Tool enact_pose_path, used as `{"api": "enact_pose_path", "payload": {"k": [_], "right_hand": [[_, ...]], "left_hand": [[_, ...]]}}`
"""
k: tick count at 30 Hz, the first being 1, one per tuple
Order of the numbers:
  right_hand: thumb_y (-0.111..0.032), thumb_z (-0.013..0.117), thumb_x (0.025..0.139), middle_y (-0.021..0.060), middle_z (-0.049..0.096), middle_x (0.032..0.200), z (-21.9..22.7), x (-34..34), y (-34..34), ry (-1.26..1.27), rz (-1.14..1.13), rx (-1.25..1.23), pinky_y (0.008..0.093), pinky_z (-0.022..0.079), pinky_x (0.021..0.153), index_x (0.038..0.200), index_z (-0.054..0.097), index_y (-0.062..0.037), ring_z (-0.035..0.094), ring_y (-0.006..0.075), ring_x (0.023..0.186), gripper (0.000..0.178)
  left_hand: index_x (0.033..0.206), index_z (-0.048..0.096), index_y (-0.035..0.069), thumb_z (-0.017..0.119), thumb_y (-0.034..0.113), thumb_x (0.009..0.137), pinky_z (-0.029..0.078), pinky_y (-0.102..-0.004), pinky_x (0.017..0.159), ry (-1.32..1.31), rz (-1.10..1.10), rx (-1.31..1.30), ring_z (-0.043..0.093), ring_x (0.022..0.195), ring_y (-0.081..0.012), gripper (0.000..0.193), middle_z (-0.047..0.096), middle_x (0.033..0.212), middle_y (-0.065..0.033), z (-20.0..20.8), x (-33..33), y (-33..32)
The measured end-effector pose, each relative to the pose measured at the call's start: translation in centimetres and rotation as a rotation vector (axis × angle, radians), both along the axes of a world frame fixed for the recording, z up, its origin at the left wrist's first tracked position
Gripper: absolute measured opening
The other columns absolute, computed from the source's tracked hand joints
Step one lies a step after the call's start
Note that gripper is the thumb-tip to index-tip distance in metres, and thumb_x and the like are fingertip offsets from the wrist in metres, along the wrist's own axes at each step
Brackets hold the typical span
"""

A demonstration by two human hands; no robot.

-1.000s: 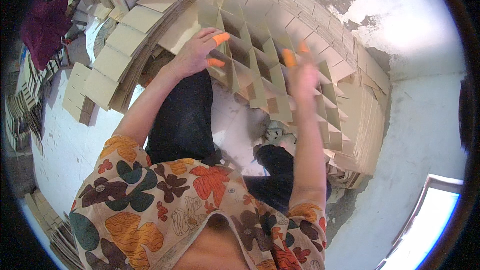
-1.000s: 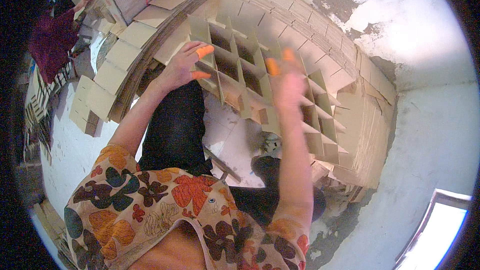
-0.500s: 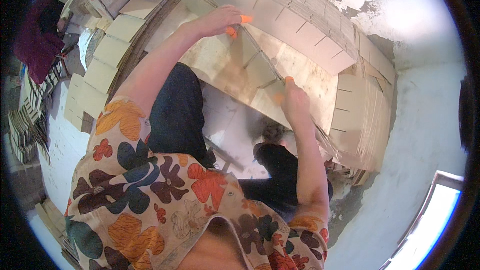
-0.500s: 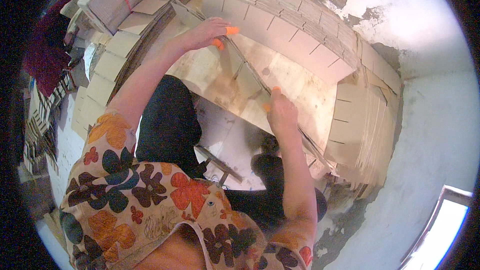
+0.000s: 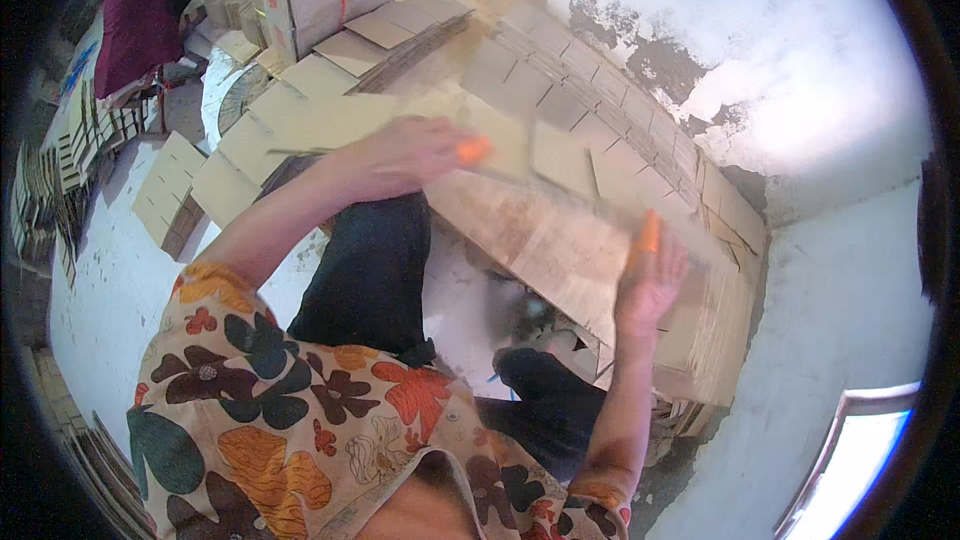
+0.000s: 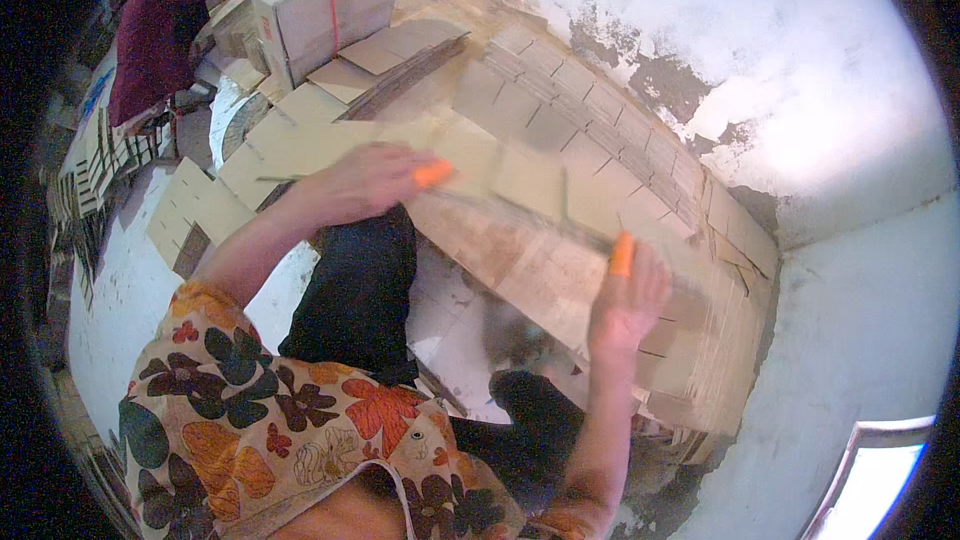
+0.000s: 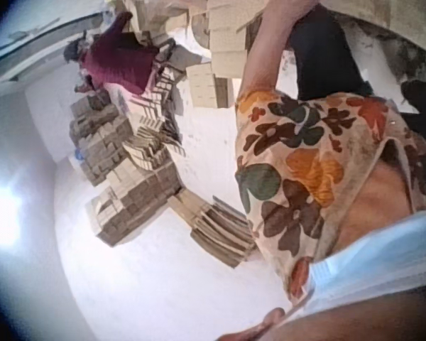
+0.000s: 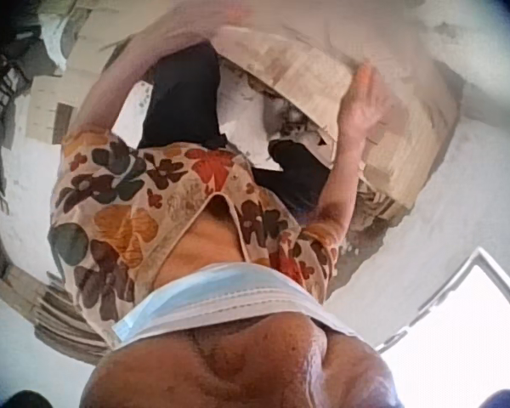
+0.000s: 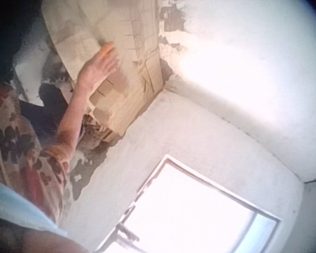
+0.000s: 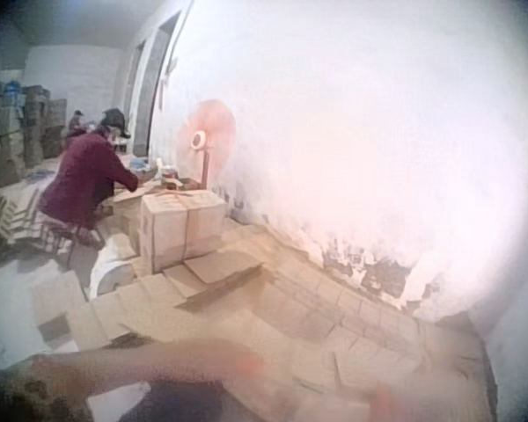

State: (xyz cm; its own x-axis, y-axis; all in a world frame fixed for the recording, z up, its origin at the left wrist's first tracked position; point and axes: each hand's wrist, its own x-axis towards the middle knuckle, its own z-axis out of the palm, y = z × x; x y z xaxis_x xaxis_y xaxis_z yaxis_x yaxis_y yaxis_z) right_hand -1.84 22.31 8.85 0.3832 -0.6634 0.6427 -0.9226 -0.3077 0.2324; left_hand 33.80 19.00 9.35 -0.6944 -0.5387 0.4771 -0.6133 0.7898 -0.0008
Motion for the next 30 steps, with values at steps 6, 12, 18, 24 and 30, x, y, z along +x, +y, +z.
{"api": "enact_pose_path", "payload": {"k": [6,12,18,24,30], "right_hand": [[-0.010,0.057,0.084,0.0171,0.057,0.112,-0.1,-7.4,1.1,-0.034,-0.184,-0.007,0.0441,0.040,0.092,0.111,0.057,0.0008,0.052,0.0337,0.105,0.029],[-0.013,0.059,0.083,0.0164,0.060,0.107,-5.4,-17.5,3.3,-0.172,-0.555,0.201,0.0435,0.042,0.091,0.110,0.058,-0.0020,0.054,0.0341,0.102,0.029],[-0.012,0.057,0.083,0.0142,0.061,0.106,-7.8,-23.5,6.9,-0.203,-0.856,0.311,0.0396,0.045,0.086,0.107,0.060,-0.0047,0.056,0.0303,0.098,0.025],[-0.027,0.069,0.077,0.0116,0.057,0.111,-10.3,-23.9,5.0,-0.152,-1.012,0.453,0.0395,0.044,0.087,0.116,0.055,-0.0086,0.051,0.0290,0.106,0.045],[-0.027,0.075,0.069,0.0137,0.059,0.098,-11.1,-24.2,4.4,-0.168,-1.047,0.443,0.0422,0.045,0.079,0.102,0.053,-0.0064,0.054,0.0314,0.100,0.045]], "left_hand": [[0.115,0.050,-0.001,0.051,0.003,0.074,0.051,-0.0371,0.070,-0.096,0.764,-0.177,0.058,0.088,-0.0273,0.041,0.057,0.105,-0.0160,-3.5,10.7,0.7],[0.096,0.053,0.000,0.053,0.006,0.074,0.050,-0.0405,0.068,-0.212,0.943,0.040,0.058,0.088,-0.0296,0.022,0.058,0.091,-0.0151,-12.3,18.2,-2.1],[0.091,0.060,0.006,0.064,0.017,0.071,0.045,-0.0448,0.077,-0.301,0.776,0.303,0.058,0.088,-0.0346,0.022,0.060,0.089,-0.0144,-9.3,17.9,-3.4],[0.095,0.064,0.003,0.071,0.031,0.074,0.048,-0.0426,0.073,-0.128,0.740,0.298,0.061,0.087,-0.0338,0.036,0.064,0.088,-0.0177,-5.4,9.5,-4.4],[0.093,0.065,0.003,0.073,0.023,0.073,0.050,-0.0399,0.066,-0.050,0.418,0.366,0.064,0.076,-0.0332,0.030,0.065,0.083,-0.0184,-6.7,-0.7,-5.4]]}}
